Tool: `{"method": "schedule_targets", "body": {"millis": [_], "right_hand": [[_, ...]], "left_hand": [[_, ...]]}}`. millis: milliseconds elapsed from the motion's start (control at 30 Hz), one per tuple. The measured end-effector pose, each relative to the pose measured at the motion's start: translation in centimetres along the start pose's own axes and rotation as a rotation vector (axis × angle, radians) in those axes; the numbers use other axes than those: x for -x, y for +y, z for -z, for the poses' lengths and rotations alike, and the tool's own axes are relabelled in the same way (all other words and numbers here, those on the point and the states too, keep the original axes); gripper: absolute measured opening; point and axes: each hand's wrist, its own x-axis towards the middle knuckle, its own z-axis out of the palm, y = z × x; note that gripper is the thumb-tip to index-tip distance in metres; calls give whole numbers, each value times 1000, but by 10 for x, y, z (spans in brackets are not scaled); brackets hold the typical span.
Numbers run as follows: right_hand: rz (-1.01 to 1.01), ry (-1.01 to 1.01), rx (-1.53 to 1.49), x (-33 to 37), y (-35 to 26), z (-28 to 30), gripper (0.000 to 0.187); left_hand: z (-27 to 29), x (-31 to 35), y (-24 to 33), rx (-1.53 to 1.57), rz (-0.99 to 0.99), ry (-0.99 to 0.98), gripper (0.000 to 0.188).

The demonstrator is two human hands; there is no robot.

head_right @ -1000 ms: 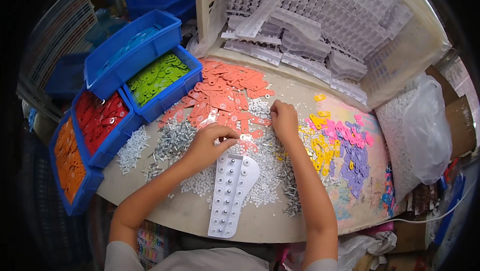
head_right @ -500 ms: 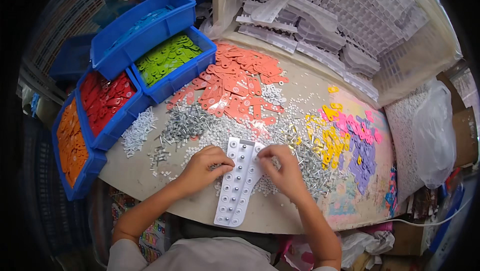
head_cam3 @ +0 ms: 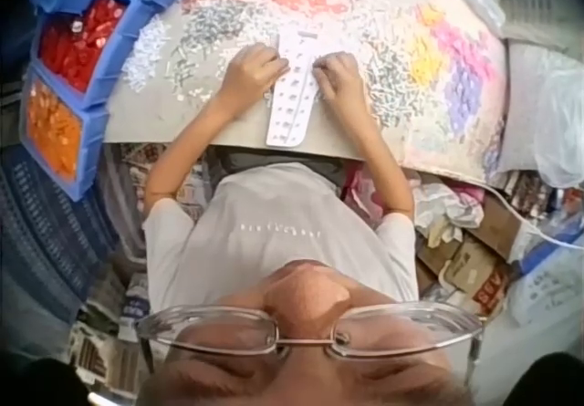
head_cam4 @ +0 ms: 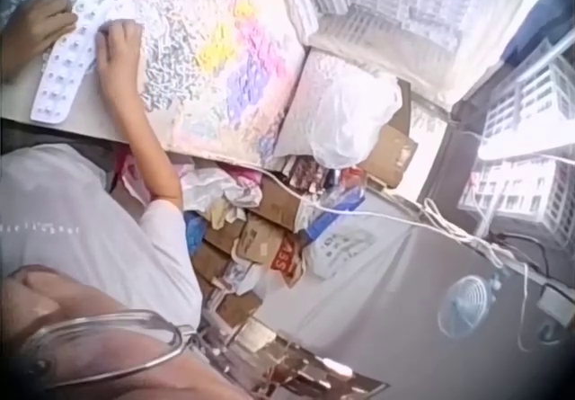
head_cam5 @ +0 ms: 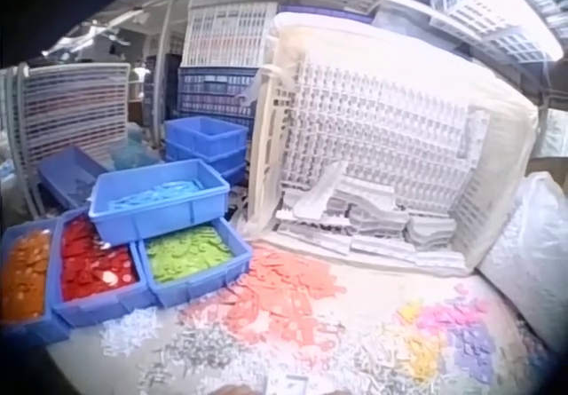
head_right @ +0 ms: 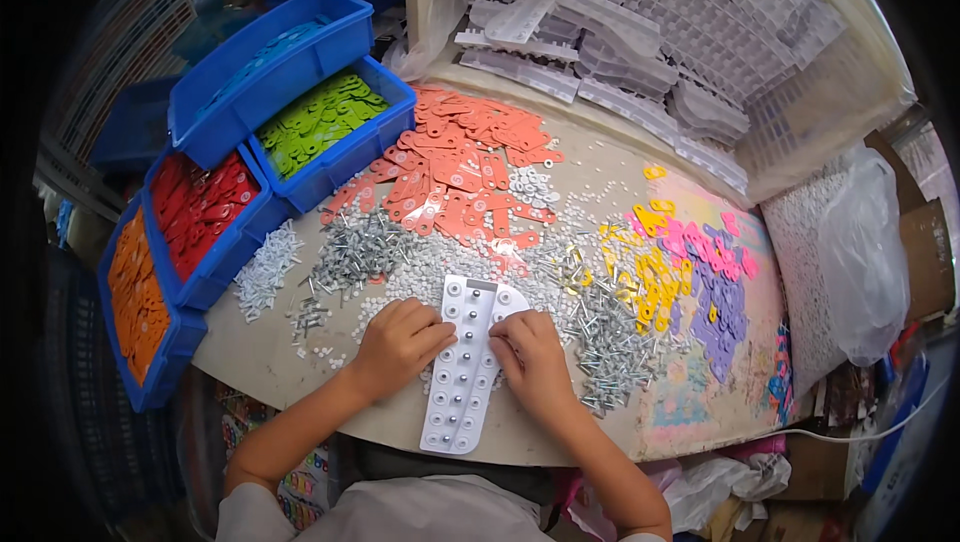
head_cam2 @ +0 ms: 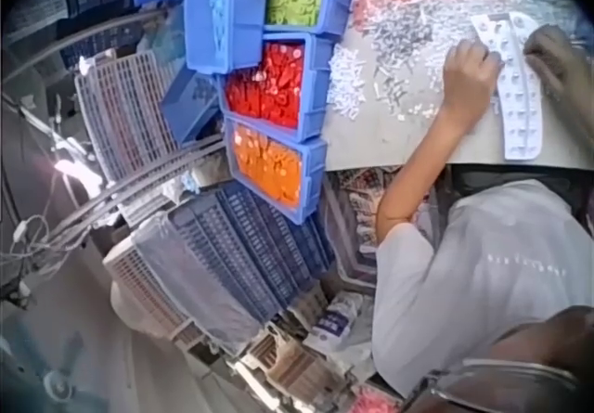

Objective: Assembling a colorful plastic toy xylophone by placing colored bars onto a white base.

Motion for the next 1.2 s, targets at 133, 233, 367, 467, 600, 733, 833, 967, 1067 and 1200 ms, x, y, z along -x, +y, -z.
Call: {"method": "schedule_targets", "body": {"millis": [133, 233, 367, 467, 600, 733, 833, 967, 1067, 1200], "right_hand": [[214, 71, 203, 7, 7, -7, 15], [234, 100, 190, 8, 10, -9, 15], [143, 63, 91, 1, 3, 3, 12], [27, -41, 40, -15, 6, 20, 8], [62, 247, 251, -72, 31, 36, 9], [-72, 278, 183, -120, 83, 50, 12], [-165, 220, 146, -140, 102, 46, 14], [-62, 177, 305, -147, 109, 36, 15], [-91, 186, 281, -151, 113, 30, 16], [-168, 151, 159, -149, 112, 34, 14]], "left_hand": [[2, -4, -1, 130, 111, -12, 13], [7, -22, -6, 244, 156, -24, 11], [2, -79, -32, 148, 175, 45, 8], [-30, -117, -63, 89, 115, 88, 11], [-72, -153, -84, 95, 251, -135, 13], [-99, -176, -81, 109, 268, -153, 14], [-109, -179, -84, 72, 243, -203, 14], [-119, -178, -88, 22, 190, -145, 13], [-119, -177, -89, 14, 203, -119, 13], [-89, -178, -63, 180, 439, -128, 12]]}}
